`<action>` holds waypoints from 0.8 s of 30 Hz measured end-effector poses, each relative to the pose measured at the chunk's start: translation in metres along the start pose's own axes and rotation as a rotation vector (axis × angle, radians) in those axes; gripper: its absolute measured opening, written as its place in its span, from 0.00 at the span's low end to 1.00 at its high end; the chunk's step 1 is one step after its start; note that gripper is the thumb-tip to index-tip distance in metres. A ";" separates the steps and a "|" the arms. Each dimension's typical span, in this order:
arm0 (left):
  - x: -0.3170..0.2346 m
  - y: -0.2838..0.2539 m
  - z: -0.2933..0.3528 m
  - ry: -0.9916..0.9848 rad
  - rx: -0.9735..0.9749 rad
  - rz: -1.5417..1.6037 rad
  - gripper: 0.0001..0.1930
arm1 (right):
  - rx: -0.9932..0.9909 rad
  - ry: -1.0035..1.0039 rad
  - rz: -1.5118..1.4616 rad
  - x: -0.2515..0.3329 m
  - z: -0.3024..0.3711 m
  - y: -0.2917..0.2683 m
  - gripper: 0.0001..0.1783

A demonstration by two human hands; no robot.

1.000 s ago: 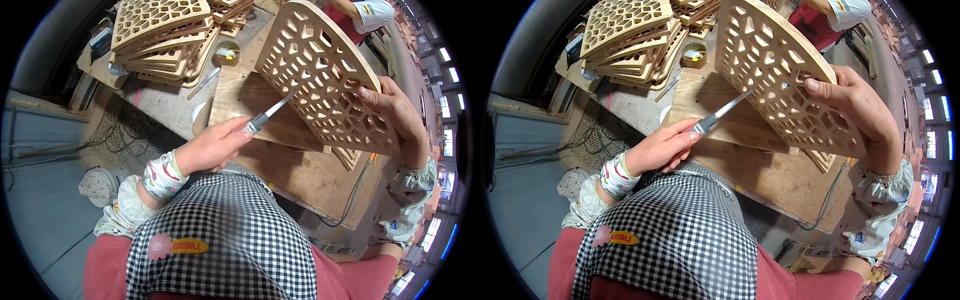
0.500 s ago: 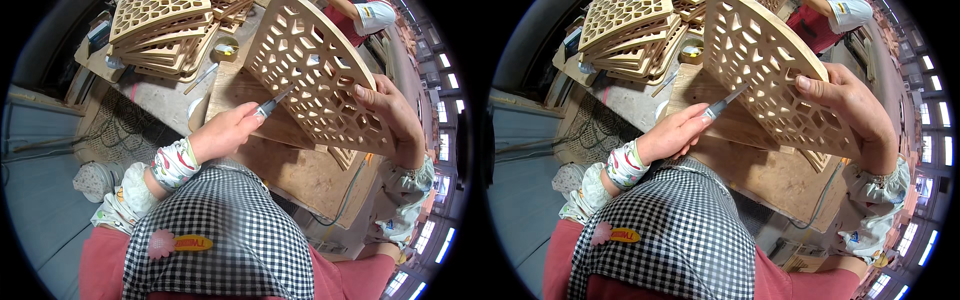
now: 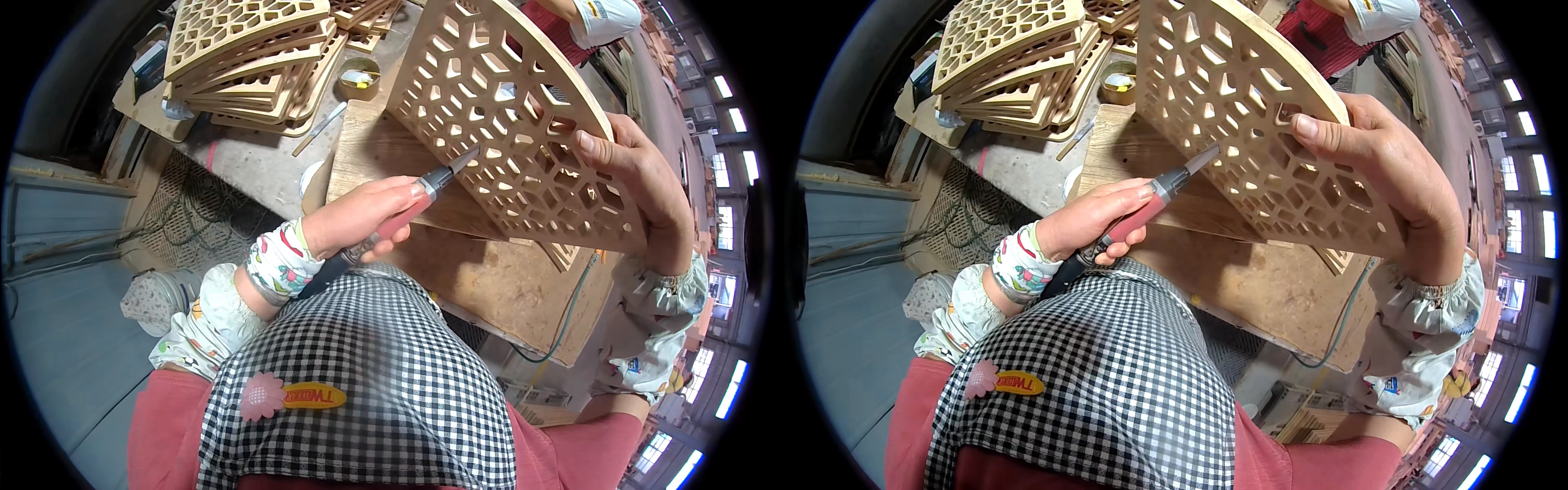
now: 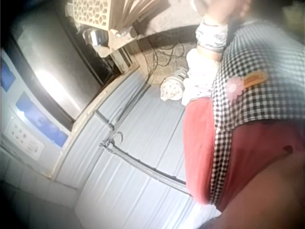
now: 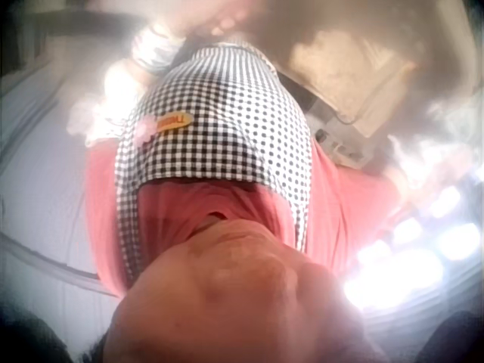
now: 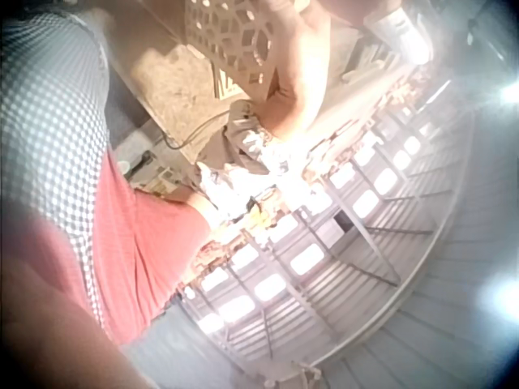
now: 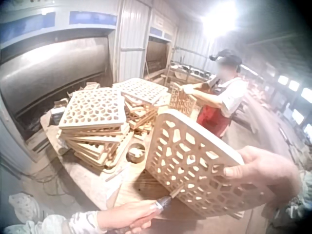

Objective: The person holds a wooden lattice panel and sands the interior of its geometric cutouts using a handheld pneumatic or electric sanding tool, while another worker operates at an adjacent bench.

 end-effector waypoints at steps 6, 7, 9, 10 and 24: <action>0.011 -0.004 0.000 -0.089 0.158 0.355 0.16 | 0.002 0.009 0.045 -0.008 -0.004 -0.006 0.31; 0.008 -0.004 0.002 -0.048 0.111 0.218 0.16 | 0.003 0.007 0.027 -0.006 -0.005 -0.004 0.31; 0.006 0.000 0.001 0.008 0.028 0.029 0.15 | 0.007 0.003 -0.009 -0.002 -0.005 0.002 0.31; 0.004 0.001 0.002 0.033 -0.018 -0.066 0.14 | -0.012 0.009 -0.010 0.001 -0.005 0.005 0.31; 0.008 -0.017 0.017 -0.019 -0.028 0.140 0.22 | -0.045 0.063 -0.044 0.007 -0.005 0.026 0.38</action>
Point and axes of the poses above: each hand's wrist, its own z-axis away from the middle knuckle, its own y-axis out of the palm, x = y × z, the point moved 6 cm from there along -z, towards the middle knuckle, and after that the axes turned 2 degrees about y, right-handed, at the moved point
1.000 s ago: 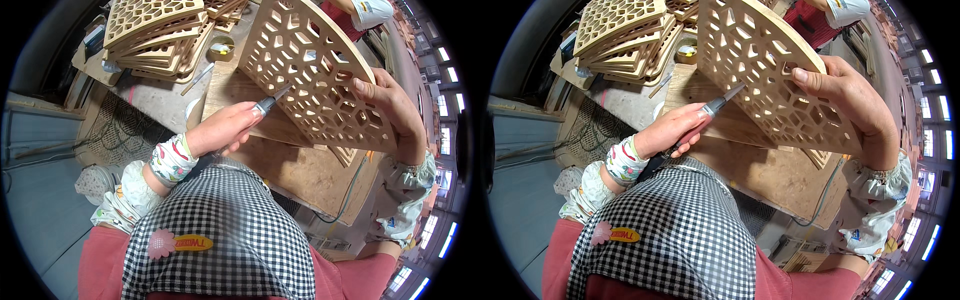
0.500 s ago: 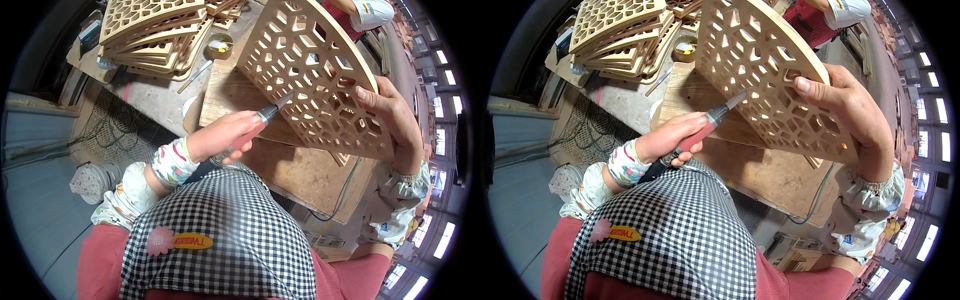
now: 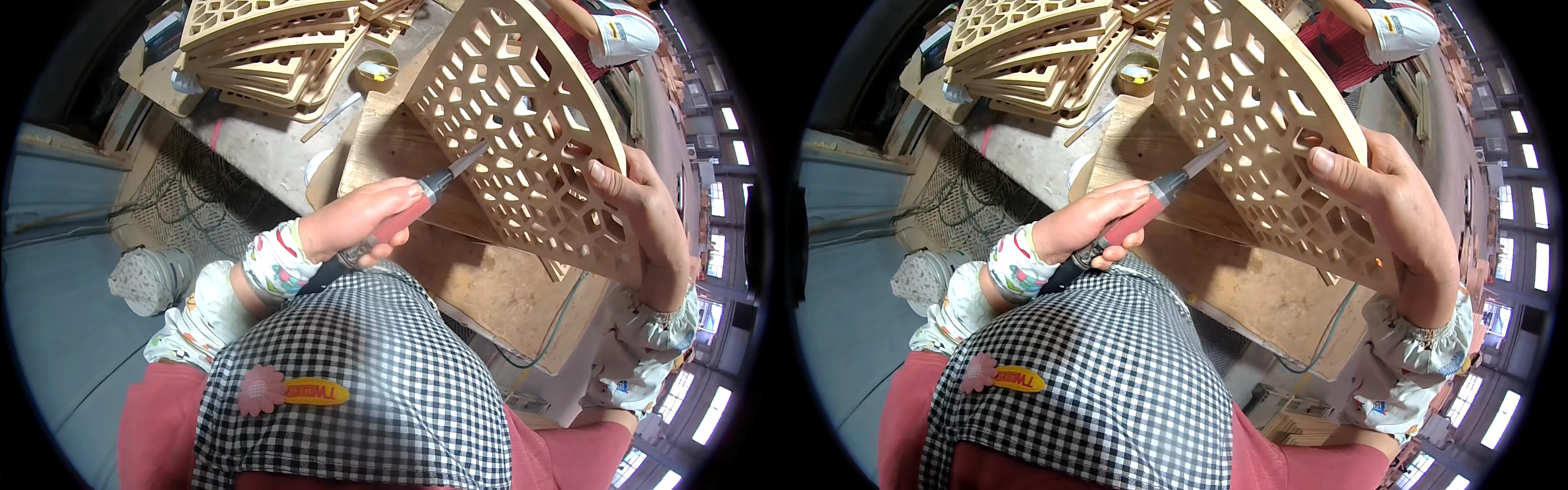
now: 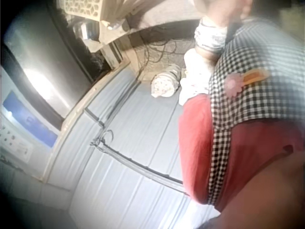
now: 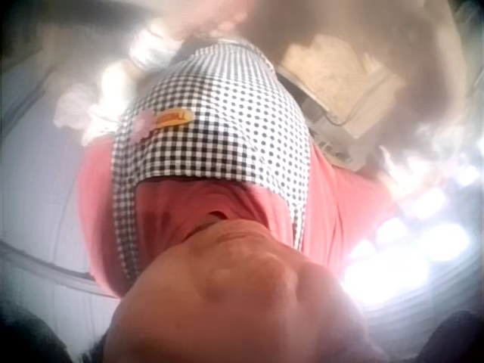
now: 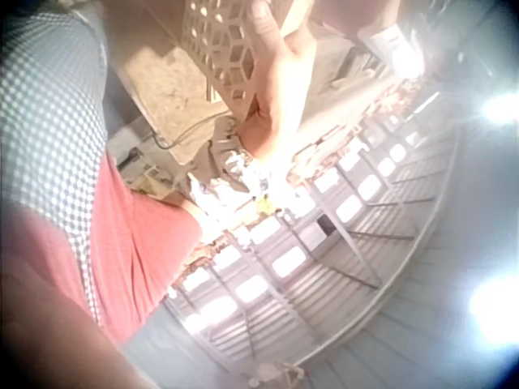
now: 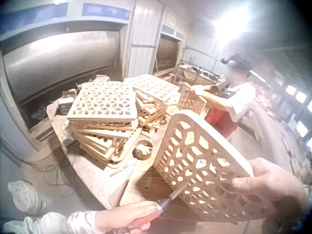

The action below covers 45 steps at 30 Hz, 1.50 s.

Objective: The person holds a wooden lattice panel and sands the interior of its geometric cutouts using a handheld pneumatic or electric sanding tool, while another worker operates at an adjacent bench.

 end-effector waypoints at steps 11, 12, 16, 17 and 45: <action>0.034 -0.005 -0.015 -0.088 0.350 0.528 0.28 | 0.046 0.055 0.026 0.007 0.000 -0.003 0.35; 0.035 -0.006 -0.018 -0.112 0.356 0.541 0.27 | 0.051 0.085 0.031 0.009 0.003 -0.002 0.35; 0.032 -0.013 -0.023 -0.116 0.308 0.534 0.25 | -0.001 0.004 0.018 0.004 -0.007 0.002 0.34; 0.033 -0.016 -0.023 -0.110 0.304 0.512 0.26 | -0.003 0.029 0.030 0.007 -0.005 0.001 0.34; -0.054 0.042 0.024 0.410 -0.532 -1.678 0.17 | 0.037 -0.028 -0.007 0.013 0.008 0.001 0.27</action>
Point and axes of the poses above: each hand's wrist, its own z-axis away from the middle knuckle, its own y-axis out of the palm, x = y × z, the point moved 6 cm from there along -z, towards the middle knuckle, and after that the axes turned 2 degrees about y, right-handed, at the moved point
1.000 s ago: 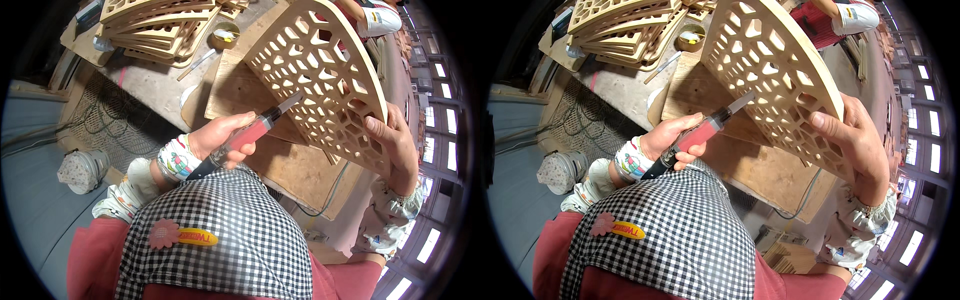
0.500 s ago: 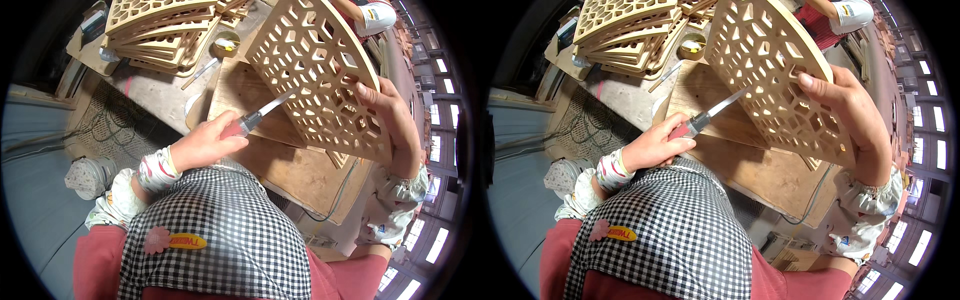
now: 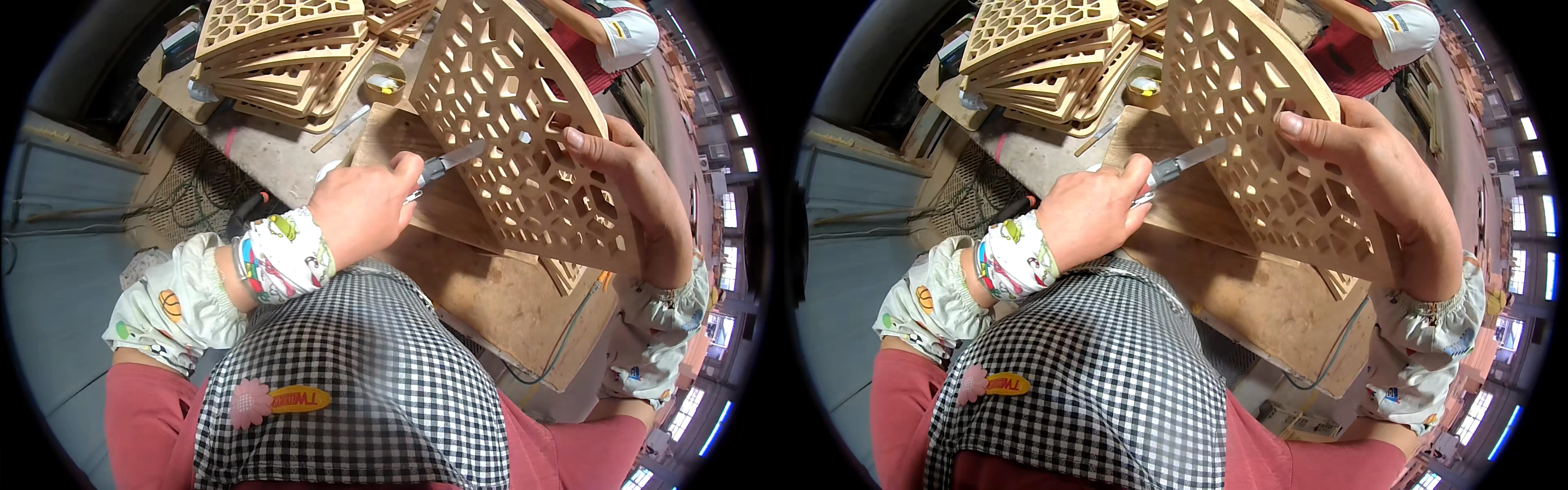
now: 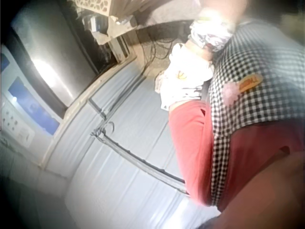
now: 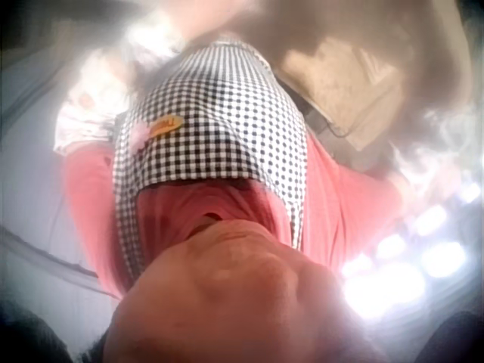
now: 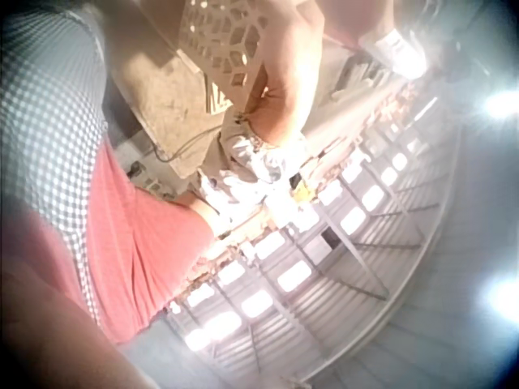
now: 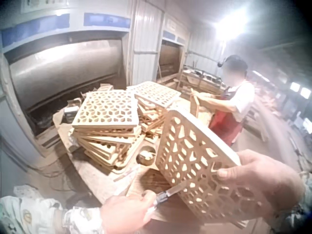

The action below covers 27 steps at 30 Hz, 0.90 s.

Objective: The person holds a wooden lattice panel and sands the interior of its geometric cutouts using a handheld pneumatic or electric sanding tool, while another worker operates at an adjacent bench.

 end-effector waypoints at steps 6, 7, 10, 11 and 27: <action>-0.008 0.006 -0.005 -0.039 -0.052 0.017 0.16 | 0.005 0.024 -0.096 0.003 0.006 0.002 0.26; -0.006 0.005 -0.001 -0.042 -0.054 0.027 0.16 | -0.003 0.029 -0.099 0.004 0.009 0.002 0.25; -0.006 0.004 -0.001 -0.052 -0.068 0.029 0.15 | -0.009 -0.023 -0.045 0.001 0.003 0.000 0.26; -0.008 0.002 -0.002 -0.056 -0.072 0.026 0.15 | -0.007 -0.049 -0.017 0.000 0.002 -0.001 0.26; 0.000 -0.006 -0.013 -0.045 0.039 0.116 0.17 | 0.061 -0.071 0.031 -0.001 -0.003 -0.008 0.30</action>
Point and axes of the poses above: each hand's wrist, its own z-axis away from the middle knuckle, its own y-axis out of the palm, x = y × z, the point moved 6 cm from there along -z, towards the middle knuckle, and after that the axes turned 2 degrees about y, right-handed, at the moved point
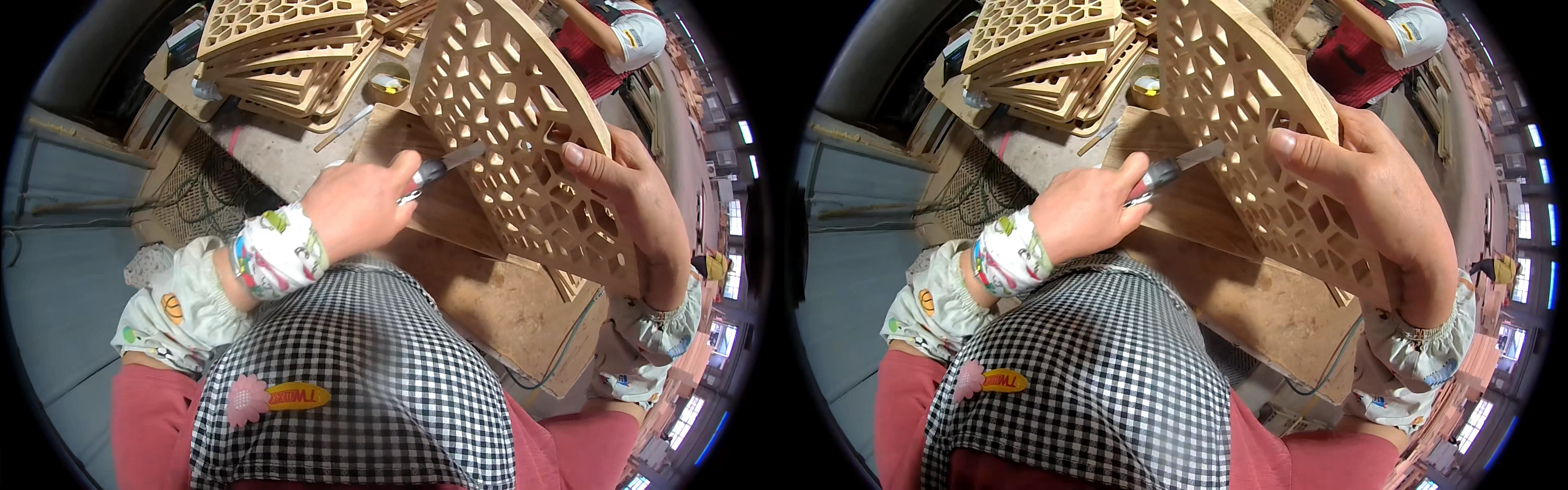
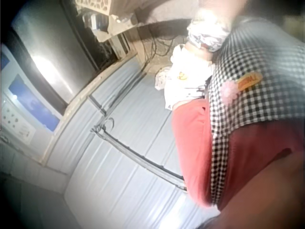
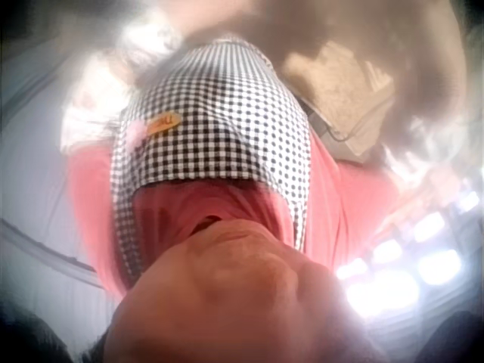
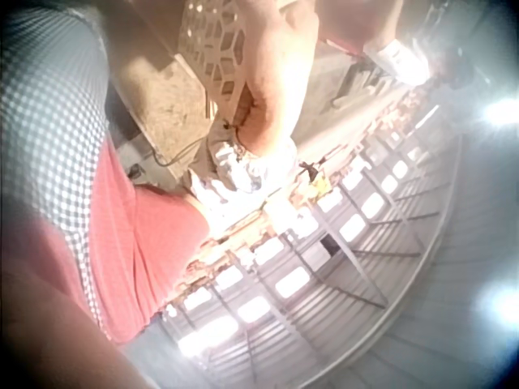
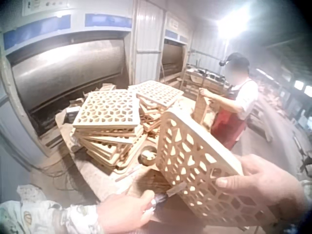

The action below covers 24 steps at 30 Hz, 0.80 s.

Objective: The person holds a wooden lattice panel and sands the interior of its geometric cutouts using a handheld pneumatic or electric sanding tool, while another worker operates at an adjacent bench.

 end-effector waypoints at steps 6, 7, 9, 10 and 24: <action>-0.008 0.002 0.004 -0.001 -0.023 0.001 0.16 | 0.001 -0.047 0.022 0.005 -0.002 0.006 0.28; -0.009 0.005 -0.001 0.021 -0.058 0.000 0.16 | -0.002 -0.038 0.012 0.006 -0.001 0.007 0.28; -0.006 0.008 -0.005 0.032 -0.099 0.006 0.16 | 0.000 -0.022 -0.002 0.008 -0.001 0.010 0.27; -0.004 0.009 -0.003 0.017 -0.090 0.013 0.16 | 0.000 -0.014 -0.008 0.004 -0.002 0.009 0.27; 0.026 0.034 0.036 -0.063 -0.044 0.260 0.16 | -0.035 0.047 0.017 0.006 -0.001 0.002 0.32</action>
Point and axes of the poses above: each hand's wrist, its own z-axis away from the middle knuckle, its own y-axis out of the palm, x = y × z, the point moved 6 cm from there along -z, towards the middle knuckle, and after that the axes turned 2 degrees about y, right-handed, at the moved point
